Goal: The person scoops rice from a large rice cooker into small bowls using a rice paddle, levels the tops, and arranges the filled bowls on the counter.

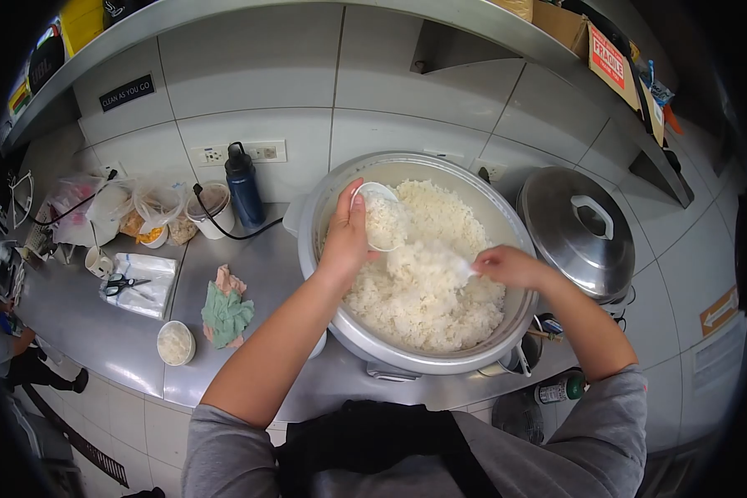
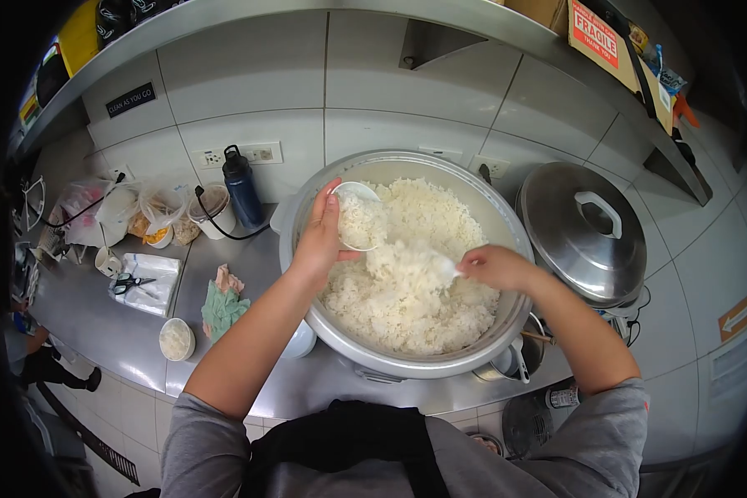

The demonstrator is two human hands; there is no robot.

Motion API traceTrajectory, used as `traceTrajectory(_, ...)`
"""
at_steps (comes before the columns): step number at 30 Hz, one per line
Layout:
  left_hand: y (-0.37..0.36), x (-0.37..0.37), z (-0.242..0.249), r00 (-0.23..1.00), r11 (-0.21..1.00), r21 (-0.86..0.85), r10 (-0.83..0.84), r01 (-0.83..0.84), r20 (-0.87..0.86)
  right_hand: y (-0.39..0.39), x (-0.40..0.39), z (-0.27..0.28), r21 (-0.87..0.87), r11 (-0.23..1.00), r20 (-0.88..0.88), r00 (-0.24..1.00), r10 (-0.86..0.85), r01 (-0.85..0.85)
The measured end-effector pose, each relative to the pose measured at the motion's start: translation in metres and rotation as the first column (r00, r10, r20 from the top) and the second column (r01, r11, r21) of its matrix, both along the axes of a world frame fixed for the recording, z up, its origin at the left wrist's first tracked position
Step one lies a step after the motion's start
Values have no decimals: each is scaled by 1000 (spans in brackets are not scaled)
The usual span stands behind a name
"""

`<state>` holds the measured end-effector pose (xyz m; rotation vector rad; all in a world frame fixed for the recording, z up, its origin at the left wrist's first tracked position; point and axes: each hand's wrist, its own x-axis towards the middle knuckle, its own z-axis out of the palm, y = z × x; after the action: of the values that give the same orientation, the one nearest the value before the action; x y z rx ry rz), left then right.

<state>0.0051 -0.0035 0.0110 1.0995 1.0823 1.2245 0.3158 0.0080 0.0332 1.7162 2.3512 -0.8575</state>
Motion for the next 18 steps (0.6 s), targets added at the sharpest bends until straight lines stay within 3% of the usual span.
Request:
traceTrajectory(3,1,1,1,1000,1000,-25,1,-1,-12,-6,-6,46,149,985,-90,993,-75,88)
traceTrajectory(5,0,2,1,1000,999,-45,-16,15,-26,-21,-41,73,527,836,71,973,-221,152)
traceTrajectory(6,0,3,1,999,996,-79,-50,50,0,-22,-50,66,529,835,71,972,-225,154)
traceTrajectory(8,-1,4,2,997,991,-107,-77,80,30,-27,-66,38,826,562,159,977,-144,-52)
traceTrajectory(12,1,0,0,991,984,-144,-91,105,98,-51,-97,-11,821,533,261,965,-28,-206)
traceTrajectory(14,2,-2,-2,987,983,-145,-96,115,130,-53,-94,-15,785,600,110,988,106,-152)
traceTrajectory(16,2,-2,-2,971,972,-151,-151,180,187,-54,-85,16,816,562,97,990,102,-138)
traceTrajectory(18,3,-2,-2,964,969,-144,-170,201,203,-62,-80,44,882,403,248,967,49,-247)
